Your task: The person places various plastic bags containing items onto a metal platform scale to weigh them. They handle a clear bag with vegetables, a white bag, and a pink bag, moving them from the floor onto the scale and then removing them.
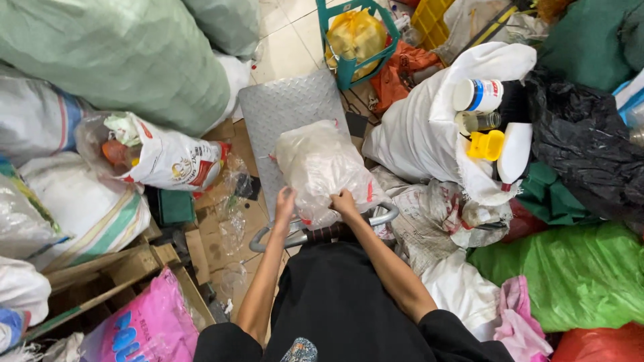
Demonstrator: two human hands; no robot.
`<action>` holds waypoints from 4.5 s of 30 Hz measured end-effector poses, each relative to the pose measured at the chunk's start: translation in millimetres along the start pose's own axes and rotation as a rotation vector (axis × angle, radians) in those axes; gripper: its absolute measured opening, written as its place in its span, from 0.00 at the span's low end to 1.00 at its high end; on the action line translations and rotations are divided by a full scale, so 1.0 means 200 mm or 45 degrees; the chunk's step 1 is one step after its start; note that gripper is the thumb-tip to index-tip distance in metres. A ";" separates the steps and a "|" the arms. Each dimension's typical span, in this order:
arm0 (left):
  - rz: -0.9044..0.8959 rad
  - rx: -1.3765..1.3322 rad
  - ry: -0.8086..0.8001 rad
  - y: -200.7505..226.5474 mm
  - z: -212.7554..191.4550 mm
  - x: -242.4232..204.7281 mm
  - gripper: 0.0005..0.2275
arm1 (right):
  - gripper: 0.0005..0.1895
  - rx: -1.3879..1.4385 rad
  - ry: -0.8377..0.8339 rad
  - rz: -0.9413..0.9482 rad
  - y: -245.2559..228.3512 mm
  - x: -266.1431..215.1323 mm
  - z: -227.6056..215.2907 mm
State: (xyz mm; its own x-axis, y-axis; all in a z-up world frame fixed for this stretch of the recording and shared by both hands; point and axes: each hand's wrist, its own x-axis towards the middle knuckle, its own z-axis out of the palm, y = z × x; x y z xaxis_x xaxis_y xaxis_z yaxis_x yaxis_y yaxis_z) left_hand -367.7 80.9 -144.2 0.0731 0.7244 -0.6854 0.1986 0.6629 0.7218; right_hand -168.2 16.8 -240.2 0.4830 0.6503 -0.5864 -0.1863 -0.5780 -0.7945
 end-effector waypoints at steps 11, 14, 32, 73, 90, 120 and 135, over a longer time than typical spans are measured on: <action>0.971 0.742 0.300 -0.24 0.20 -0.08 0.37 | 0.11 0.440 -0.417 0.075 -0.15 -0.02 0.15; 0.996 0.888 0.443 -0.12 0.14 -0.18 0.34 | 0.13 0.641 -0.481 0.135 -0.34 -0.18 0.19; 0.845 1.012 0.211 -0.23 0.11 -0.33 0.27 | 0.20 -0.803 -0.182 -0.770 -0.38 -0.46 -0.78; 0.687 1.181 0.763 -0.78 -0.70 -0.85 0.16 | 0.27 -1.015 -1.127 -0.886 0.55 -1.08 0.34; 0.880 0.350 0.607 -0.40 -0.01 -0.96 0.07 | 0.11 -0.371 -0.095 -0.652 0.20 -0.30 -1.14; 1.322 0.715 -0.301 1.75 1.57 0.91 0.16 | 0.26 -0.304 0.286 -0.597 -1.74 1.13 -0.94; 1.140 0.980 -0.691 2.62 1.52 2.52 0.15 | 0.27 -0.067 0.682 -0.232 -2.02 2.39 -0.34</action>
State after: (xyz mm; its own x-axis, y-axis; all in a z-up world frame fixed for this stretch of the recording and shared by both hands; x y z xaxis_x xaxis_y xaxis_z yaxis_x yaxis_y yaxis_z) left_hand 70.5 736.3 -140.8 0.8196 0.5676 -0.0782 0.3686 -0.4180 0.8303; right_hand 195.9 528.8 -188.6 0.8724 0.4089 -0.2676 -0.0231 -0.5124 -0.8585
